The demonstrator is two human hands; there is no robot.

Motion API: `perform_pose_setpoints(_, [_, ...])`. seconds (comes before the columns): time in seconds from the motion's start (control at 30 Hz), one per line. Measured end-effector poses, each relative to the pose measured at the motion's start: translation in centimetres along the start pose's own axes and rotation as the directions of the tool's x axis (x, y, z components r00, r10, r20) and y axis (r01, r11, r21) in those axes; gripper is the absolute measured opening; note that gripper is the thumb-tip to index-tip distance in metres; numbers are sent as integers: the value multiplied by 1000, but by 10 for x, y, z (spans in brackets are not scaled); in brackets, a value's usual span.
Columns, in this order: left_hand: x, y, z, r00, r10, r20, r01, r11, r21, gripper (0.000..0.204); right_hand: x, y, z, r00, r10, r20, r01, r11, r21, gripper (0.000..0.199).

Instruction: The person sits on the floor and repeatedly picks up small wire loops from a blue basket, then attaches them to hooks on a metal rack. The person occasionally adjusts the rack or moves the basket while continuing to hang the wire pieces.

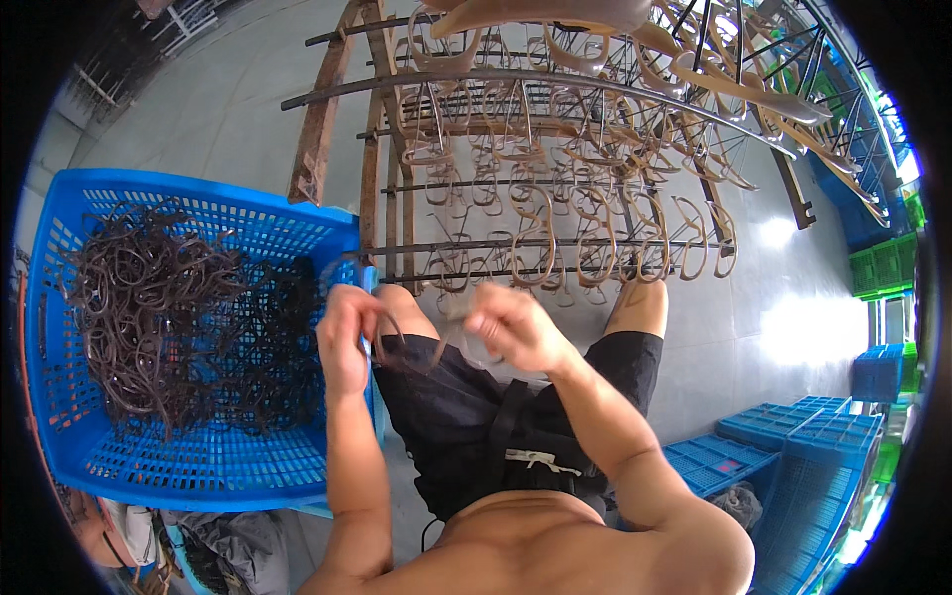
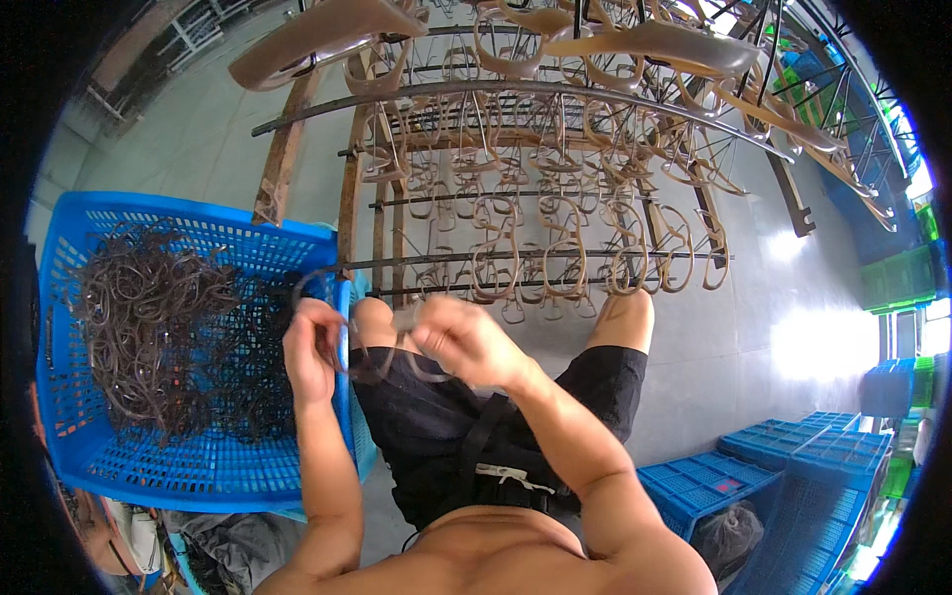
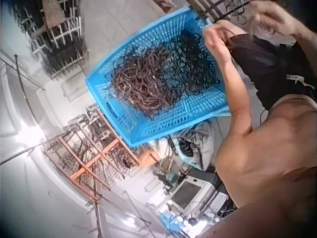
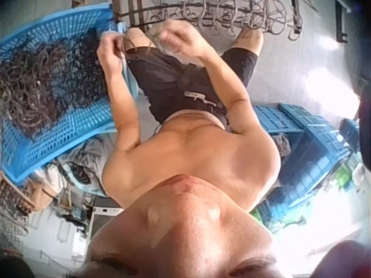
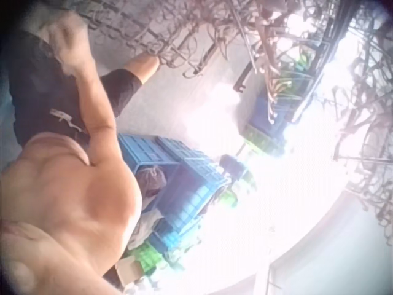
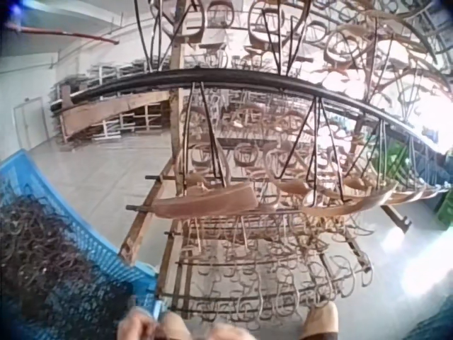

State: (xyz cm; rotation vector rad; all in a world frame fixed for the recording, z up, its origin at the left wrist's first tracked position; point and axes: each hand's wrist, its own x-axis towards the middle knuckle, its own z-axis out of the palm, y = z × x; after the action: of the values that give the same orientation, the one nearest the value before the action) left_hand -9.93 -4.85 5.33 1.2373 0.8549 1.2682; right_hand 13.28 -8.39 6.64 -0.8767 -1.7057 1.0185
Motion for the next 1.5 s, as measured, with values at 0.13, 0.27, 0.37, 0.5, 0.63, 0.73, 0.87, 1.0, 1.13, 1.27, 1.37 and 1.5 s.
perform_pose_setpoints(0.13, [19, -30, 27, 979, 75, -188, 29, 868, 496, 22, 16, 40, 51, 610, 294, -736, -185, 956, 229, 27])
perform_pose_setpoints(0.27, [34, -53, 56, 990, -45, -133, 102, 883, 458, 29, 45, 62, 74, 395, 398, -828, -203, 917, 344, 28])
perform_pose_setpoints(0.37, [39, -62, 60, 996, 18, -89, 31, 858, 512, 27, 53, 66, 75, 322, 423, -847, -165, 906, 390, 26])
perform_pose_setpoints(0.5, [38, -63, 65, 993, -33, -115, 83, 882, 463, 26, 53, 73, 65, 355, 454, -817, -134, 890, 436, 24])
perform_pose_setpoints(0.63, [38, -60, 70, 995, -34, -97, 68, 922, 381, 27, 56, 72, 70, 378, 406, -832, -68, 908, 412, 26])
perform_pose_setpoints(0.73, [37, -57, 72, 993, -67, -97, 99, 923, 373, 27, 56, 76, 70, 387, 398, -832, -96, 914, 393, 27])
perform_pose_setpoints(0.87, [39, -57, 70, 992, -58, -111, 98, 914, 393, 28, 59, 67, 72, 354, 428, -831, -200, 903, 380, 26])
perform_pose_setpoints(1.0, [39, -70, 63, 991, -56, -119, 95, 931, 353, 28, 62, 63, 72, 397, 452, -799, -151, 891, 429, 23])
perform_pose_setpoints(1.13, [42, -61, 65, 990, -101, -102, 129, 939, 318, 29, 63, 62, 71, 411, 500, -762, -132, 860, 493, 25])
perform_pose_setpoints(1.27, [41, -57, 61, 993, -14, -114, 59, 915, 399, 28, 60, 62, 77, 490, 336, -805, -373, 915, 155, 31])
perform_pose_setpoints(1.37, [44, -66, 46, 952, -289, -98, 293, 956, 28, 26, 60, 58, 81, 570, 253, -782, -418, 908, -10, 33])
perform_pose_setpoints(1.5, [46, -67, 58, 924, -364, -117, 356, 931, -84, 25, 54, 59, 72, 548, 268, -793, -462, 887, -19, 34])
